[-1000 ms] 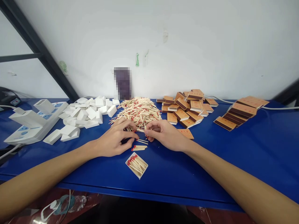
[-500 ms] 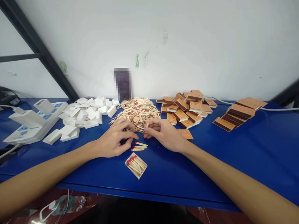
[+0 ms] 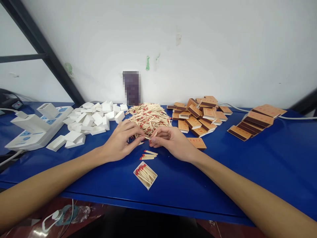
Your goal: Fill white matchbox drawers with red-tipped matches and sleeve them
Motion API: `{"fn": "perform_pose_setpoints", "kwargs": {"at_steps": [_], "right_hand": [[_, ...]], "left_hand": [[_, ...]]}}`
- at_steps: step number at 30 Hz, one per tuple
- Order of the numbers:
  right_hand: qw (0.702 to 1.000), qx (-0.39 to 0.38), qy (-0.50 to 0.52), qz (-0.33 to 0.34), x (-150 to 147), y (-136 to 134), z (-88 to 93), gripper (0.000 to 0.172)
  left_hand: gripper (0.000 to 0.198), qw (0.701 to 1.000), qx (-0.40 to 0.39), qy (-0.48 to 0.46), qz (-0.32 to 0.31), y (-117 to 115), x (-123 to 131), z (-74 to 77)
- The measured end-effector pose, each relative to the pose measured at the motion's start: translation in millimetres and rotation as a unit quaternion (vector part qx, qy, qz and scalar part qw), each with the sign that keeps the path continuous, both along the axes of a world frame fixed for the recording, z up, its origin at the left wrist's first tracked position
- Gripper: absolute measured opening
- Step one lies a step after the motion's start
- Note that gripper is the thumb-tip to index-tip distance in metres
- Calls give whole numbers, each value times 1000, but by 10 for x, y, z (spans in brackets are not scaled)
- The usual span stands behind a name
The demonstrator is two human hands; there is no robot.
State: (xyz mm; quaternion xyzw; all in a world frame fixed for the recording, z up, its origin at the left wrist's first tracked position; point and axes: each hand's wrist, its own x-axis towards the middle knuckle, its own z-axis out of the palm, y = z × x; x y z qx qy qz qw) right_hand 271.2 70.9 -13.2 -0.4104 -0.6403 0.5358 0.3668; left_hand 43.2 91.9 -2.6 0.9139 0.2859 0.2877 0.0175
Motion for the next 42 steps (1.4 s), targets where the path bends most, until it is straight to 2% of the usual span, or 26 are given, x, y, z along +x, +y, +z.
{"fn": "perform_pose_setpoints", "kwargs": {"at_steps": [6, 10, 12, 16, 19, 26, 36, 42], "right_hand": [[997, 10, -70, -18, -27, -57, 51, 26], [995, 29, -94, -17, -63, -106, 47, 25], [993, 68, -99, -10, -72, -115, 18, 20], [972, 194, -134, -14, -84, -112, -38, 9], [955, 241, -170, -21, -92, -108, -52, 8], [921, 314, -229, -21, -88, -113, -51, 9], [911, 328, -251, -16, -59, -122, -61, 8], [919, 306, -249, -11, -63, -123, -44, 9]], "left_hand": [[21, 993, 96, 50, 46, 123, -106, 26], [17, 992, 101, 58, 50, 135, -105, -8], [19, 992, 102, 47, 52, 112, -88, -11], [19, 994, 86, 59, -17, 52, -56, 15], [20, 991, 68, 89, -73, 18, -40, 28], [20, 991, 51, 98, -78, 17, -45, 15], [18, 990, 27, 110, -88, 39, -79, 0], [19, 988, 22, 116, -99, 50, -73, -9]]}}
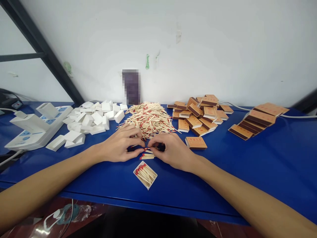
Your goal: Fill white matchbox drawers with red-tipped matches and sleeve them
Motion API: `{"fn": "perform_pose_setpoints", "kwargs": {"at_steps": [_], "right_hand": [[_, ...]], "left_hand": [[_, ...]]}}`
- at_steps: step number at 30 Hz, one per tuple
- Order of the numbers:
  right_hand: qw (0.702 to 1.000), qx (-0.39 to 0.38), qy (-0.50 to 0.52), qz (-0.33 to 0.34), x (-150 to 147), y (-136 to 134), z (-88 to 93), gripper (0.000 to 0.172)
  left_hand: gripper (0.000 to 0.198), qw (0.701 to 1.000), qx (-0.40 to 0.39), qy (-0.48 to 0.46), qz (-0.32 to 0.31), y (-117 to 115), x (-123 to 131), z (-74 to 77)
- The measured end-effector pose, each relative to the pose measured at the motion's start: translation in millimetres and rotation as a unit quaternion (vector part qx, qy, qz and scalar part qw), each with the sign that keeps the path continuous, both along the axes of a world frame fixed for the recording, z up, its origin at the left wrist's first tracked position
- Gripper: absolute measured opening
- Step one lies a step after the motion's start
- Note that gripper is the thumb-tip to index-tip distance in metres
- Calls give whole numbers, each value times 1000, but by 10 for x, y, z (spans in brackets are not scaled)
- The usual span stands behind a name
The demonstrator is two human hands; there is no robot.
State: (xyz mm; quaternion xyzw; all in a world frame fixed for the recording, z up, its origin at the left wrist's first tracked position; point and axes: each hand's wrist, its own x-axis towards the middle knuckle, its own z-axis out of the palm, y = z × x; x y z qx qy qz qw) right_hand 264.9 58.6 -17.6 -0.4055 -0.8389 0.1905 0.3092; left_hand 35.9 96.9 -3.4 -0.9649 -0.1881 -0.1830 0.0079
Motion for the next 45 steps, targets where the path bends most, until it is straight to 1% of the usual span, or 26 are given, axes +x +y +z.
{"fn": "perform_pose_setpoints", "kwargs": {"at_steps": [6, 17, 23, 29, 34, 38, 41, 45], "right_hand": [[1000, -1, 0, 17, -3, 1, 3, 8], [1000, -1, -16, 22, 30, 26, -14, 7], [999, 18, -26, 22, 31, -17, 46, 12], [996, 6, -58, 61, 59, -79, 105, 12], [995, -12, -47, 92, 67, -75, 99, 17], [993, -21, -58, 97, 81, -81, 112, 21], [993, -11, -82, 89, 89, -91, 124, 25], [993, 6, -92, 77, 76, -90, 104, 19]], "left_hand": [[22, 1000, -1, 16, 5, 12, 5, -15], [22, 1000, -13, 26, 7, 12, 1, -22], [25, 999, -25, 30, 16, -14, -9, 28], [39, 997, -51, 61, -14, -25, -32, 107], [38, 995, -62, 72, -32, -24, -44, 124], [38, 995, -59, 72, -34, -21, -44, 111], [37, 996, -48, 66, -39, -20, -41, 100], [31, 997, -38, 48, -43, -20, -29, 92]]}}
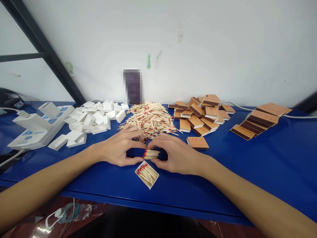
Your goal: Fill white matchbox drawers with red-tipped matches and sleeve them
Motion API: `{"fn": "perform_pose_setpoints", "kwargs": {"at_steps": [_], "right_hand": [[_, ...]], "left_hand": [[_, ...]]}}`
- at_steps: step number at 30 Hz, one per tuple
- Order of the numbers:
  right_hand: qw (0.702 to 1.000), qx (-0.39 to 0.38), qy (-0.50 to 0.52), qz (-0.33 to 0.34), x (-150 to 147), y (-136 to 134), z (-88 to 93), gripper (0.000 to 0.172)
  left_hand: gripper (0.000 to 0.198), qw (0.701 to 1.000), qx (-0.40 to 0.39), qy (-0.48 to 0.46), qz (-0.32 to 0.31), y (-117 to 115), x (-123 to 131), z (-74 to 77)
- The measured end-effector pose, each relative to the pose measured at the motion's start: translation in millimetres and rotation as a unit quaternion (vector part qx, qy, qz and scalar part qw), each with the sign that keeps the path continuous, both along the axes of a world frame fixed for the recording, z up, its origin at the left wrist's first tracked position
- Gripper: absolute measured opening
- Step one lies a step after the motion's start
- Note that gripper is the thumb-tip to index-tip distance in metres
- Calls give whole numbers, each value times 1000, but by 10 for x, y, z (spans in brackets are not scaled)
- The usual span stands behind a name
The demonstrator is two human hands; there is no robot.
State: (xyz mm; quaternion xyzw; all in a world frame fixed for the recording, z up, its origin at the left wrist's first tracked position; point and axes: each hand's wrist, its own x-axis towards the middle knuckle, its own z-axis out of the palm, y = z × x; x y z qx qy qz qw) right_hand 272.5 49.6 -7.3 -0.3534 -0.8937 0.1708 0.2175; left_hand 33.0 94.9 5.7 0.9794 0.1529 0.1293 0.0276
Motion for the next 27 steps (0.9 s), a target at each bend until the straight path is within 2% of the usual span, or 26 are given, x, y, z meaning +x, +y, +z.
{"fn": "perform_pose_setpoints", "kwargs": {"at_steps": [11, 15, 27], "right_hand": [[998, 25, 50, -9, -61, 30, -77, 8], [997, 32, 63, -8, -82, 27, -86, 9], [997, 61, 41, -14, -67, 29, -97, 6]], "left_hand": [[21, 999, 18, -14, 36, -30, 61, -45], [24, 999, -2, 5, 51, -52, 80, -33], [18, 998, -8, 31, 45, -77, 121, -34]]}}
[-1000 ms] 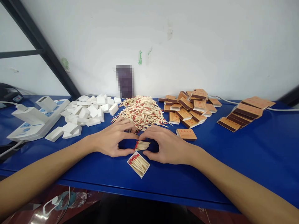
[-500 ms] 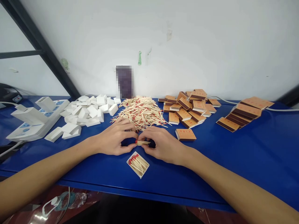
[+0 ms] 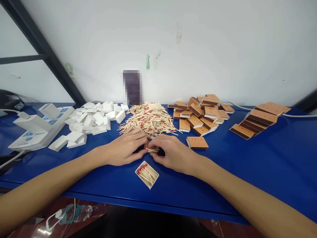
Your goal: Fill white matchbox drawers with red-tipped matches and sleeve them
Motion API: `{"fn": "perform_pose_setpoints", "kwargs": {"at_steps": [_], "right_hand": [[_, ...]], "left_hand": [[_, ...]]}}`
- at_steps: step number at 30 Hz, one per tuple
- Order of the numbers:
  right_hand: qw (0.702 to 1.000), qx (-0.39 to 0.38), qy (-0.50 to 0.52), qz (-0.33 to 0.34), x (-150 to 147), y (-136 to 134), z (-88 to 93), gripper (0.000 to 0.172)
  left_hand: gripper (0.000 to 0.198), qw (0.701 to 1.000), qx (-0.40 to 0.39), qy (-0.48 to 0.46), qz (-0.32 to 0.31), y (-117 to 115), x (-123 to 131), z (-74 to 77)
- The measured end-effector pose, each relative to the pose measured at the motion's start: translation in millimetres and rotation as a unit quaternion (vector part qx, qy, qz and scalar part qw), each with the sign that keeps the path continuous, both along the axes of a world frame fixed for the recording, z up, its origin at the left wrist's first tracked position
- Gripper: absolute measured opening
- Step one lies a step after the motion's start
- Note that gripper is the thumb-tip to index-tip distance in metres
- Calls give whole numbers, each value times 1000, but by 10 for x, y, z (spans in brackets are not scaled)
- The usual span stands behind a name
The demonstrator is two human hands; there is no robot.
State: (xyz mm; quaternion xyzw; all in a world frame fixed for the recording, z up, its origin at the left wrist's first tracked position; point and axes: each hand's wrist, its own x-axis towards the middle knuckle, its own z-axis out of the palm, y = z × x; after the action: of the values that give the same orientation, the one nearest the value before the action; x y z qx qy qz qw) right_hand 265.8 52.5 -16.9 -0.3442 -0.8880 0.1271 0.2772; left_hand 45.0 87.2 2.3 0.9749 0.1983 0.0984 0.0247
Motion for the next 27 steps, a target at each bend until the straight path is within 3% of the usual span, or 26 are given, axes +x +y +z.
{"fn": "perform_pose_setpoints", "kwargs": {"at_steps": [19, 27], "right_hand": [[999, 23, 10, -25, -30, 8, -11, 5], [999, 22, 0, -43, -62, 1, -32, 9]], "left_hand": [[23, 993, 101, 56, -7, -14, 9, 14], [26, 993, 107, 56, -10, -2, 15, 3]]}}
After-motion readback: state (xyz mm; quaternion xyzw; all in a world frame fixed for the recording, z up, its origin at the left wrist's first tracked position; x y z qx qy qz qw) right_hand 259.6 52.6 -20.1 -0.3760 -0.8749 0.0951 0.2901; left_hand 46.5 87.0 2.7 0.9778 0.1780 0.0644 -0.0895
